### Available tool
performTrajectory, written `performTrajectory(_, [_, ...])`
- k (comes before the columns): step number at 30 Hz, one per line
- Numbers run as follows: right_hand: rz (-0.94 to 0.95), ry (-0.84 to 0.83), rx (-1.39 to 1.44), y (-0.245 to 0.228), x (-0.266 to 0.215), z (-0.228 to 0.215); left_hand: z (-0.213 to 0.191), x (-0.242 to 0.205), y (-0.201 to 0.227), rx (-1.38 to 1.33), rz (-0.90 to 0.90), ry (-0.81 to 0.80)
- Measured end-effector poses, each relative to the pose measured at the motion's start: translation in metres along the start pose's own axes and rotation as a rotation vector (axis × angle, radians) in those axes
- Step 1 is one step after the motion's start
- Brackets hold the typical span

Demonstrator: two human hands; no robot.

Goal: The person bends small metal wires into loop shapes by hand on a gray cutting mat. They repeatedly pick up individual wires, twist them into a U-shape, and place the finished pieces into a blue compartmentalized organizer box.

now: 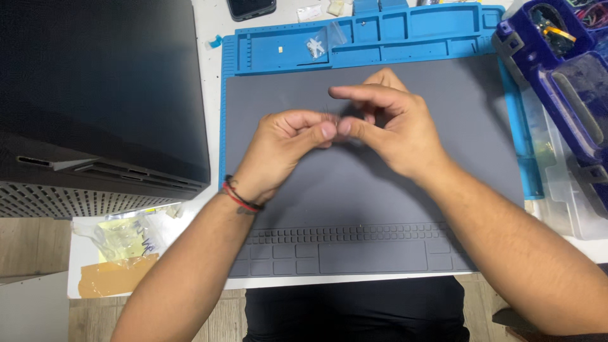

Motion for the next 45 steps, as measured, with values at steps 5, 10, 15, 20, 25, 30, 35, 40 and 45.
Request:
performTrajectory(5, [0.008,-0.251,0.107,0.001,0.0,0.005,0.003,-0.004,0.009,0.242,-0.037,-0.161])
performTrajectory(10, [0.027,-0.253,0.147,0.001,0.001,0.003,0.001,-0.002,0.005,0.309,-0.022,-0.167])
performTrajectory(15, [0.072,-0.287,0.219,-0.004,0.002,0.004,0.004,-0.004,0.0,0.218,-0.09,-0.256])
performTrajectory(20, [0.092,-0.216,0.21,0.001,0.004,0.001,0.008,-0.006,0.007,0.194,-0.053,-0.285])
performTrajectory(25, [0.065,-0.207,0.182,0.003,0.004,0.001,0.007,-0.005,0.005,0.355,0.033,-0.22])
performTrajectory(30, [0.047,-0.2,0.301,0.004,0.0,0.006,0.007,-0.005,0.006,0.442,0.117,-0.163])
performTrajectory(35, [-0.054,-0.15,0.47,-0.001,-0.005,0.008,0.011,-0.008,0.016,0.462,0.14,-0.092])
performTrajectory(40, [-0.052,-0.097,0.478,-0.009,-0.005,0.006,0.019,-0.017,0.021,0.308,0.163,-0.147])
performTrajectory(45, [-0.019,0.034,0.221,-0.058,-0.01,-0.04,0.022,-0.016,0.018,0.292,0.168,-0.169])
Point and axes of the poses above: each hand's wrist, its own x-axis towards the middle knuckle, its own z-axis out of the palm, y = z × x, the point moved 5 cm from there along x, towards the middle knuckle, and after that the axes turned 5 degrees about -z, right-handed, at the moved point
